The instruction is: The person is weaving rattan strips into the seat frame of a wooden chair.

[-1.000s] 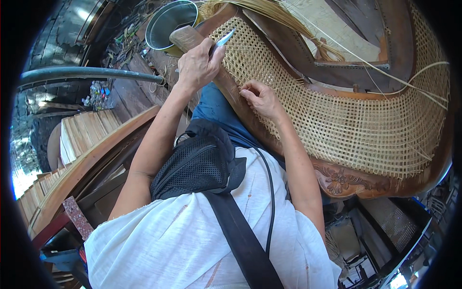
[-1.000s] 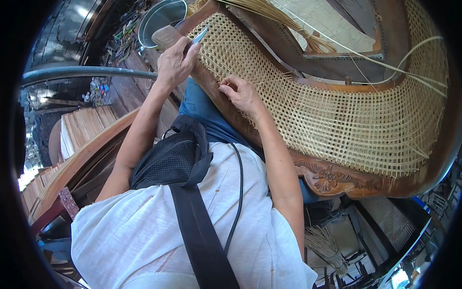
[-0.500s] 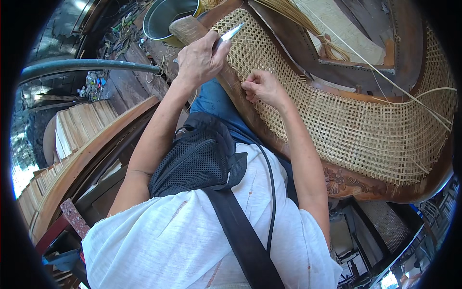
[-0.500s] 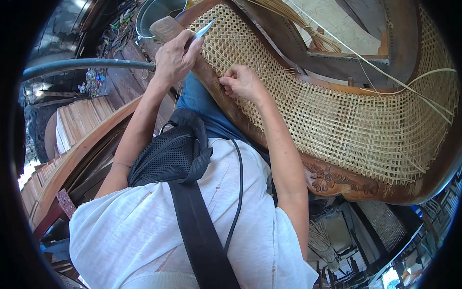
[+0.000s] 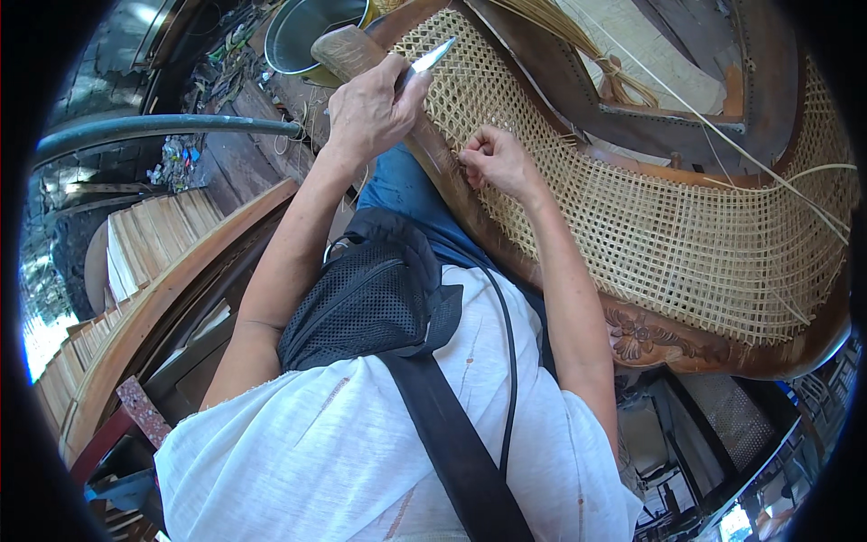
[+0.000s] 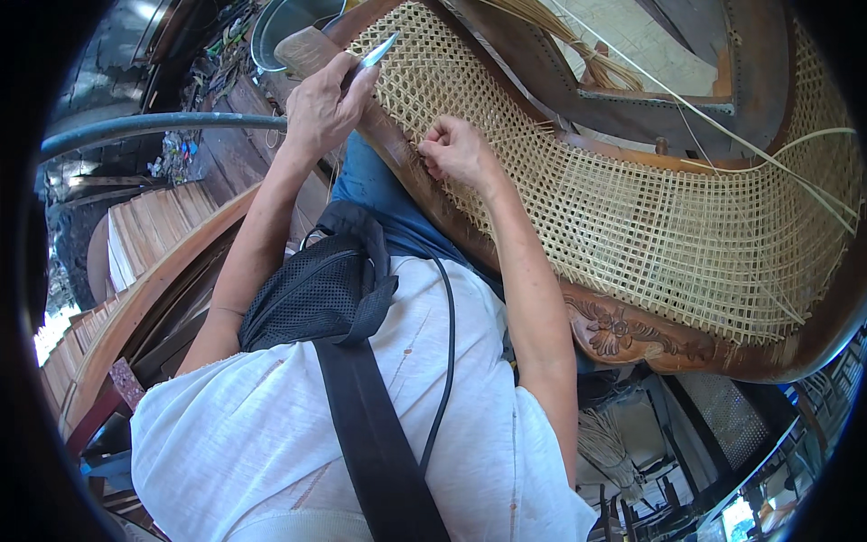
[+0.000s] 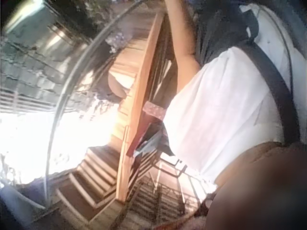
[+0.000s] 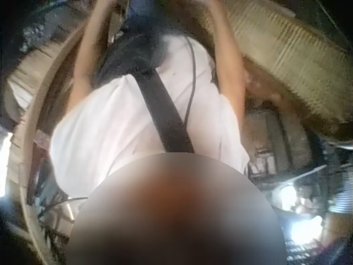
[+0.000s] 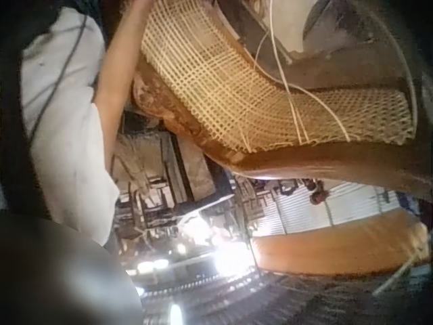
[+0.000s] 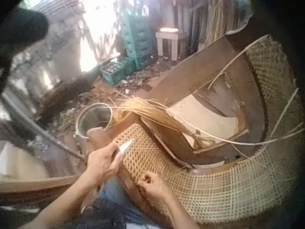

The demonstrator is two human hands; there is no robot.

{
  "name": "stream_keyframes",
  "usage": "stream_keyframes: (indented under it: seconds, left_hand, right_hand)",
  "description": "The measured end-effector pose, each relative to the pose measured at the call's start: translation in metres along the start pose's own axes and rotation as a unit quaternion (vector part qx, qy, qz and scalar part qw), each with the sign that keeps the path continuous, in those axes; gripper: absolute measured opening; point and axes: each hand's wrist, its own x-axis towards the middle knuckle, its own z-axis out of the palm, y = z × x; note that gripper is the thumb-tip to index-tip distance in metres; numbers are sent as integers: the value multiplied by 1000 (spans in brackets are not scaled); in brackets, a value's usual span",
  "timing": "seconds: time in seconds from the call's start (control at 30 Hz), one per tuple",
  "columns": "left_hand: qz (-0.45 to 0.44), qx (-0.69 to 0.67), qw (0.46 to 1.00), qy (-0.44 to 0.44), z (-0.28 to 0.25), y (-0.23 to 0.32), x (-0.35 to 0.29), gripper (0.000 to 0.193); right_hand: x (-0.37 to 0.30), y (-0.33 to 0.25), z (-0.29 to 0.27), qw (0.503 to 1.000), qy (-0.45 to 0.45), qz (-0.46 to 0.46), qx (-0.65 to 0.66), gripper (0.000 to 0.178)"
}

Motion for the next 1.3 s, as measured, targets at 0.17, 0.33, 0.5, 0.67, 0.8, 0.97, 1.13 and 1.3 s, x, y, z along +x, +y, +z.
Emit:
stream_keyframes:
  seconds: [0.17, 0.33, 0.5, 0.67, 0.8, 0.97, 1.13, 1.3]
  left_hand:
    - [26, -31, 993, -111, 2, 21, -12, 30]
    - [116, -33, 966, -227, 38, 55, -59, 25]
    - [119, -135, 926, -332, 35, 44, -59, 31]
    - [37, -170, 941, -289, 9, 31, -29, 19]
    - [90, -5, 961, -263, 6, 41, -18, 18]
    - [120, 124, 952, -255, 17, 34, -9, 20]
    - [75, 166, 957, -227, 10, 47, -9, 24]
    - [67, 186, 958, -209, 12, 54, -11, 24]
  right_hand:
    - [-1, 20, 1, 996, 14, -85, 25, 7]
    - [-47, 15, 4, 853, 39, -127, 505, 26]
    - [-45, 60, -12, 841, 182, -166, 481, 24]
    - [-58, 60, -24, 873, 190, -100, 437, 28]
    - [-44, 55, -2, 987, 122, -55, 93, 29]
    - [-28, 33, 9, 950, 209, -115, -201, 28]
    - [-29, -1, 8, 934, 209, -86, -278, 26]
    - [-35, -2, 16, 945, 200, -75, -249, 24]
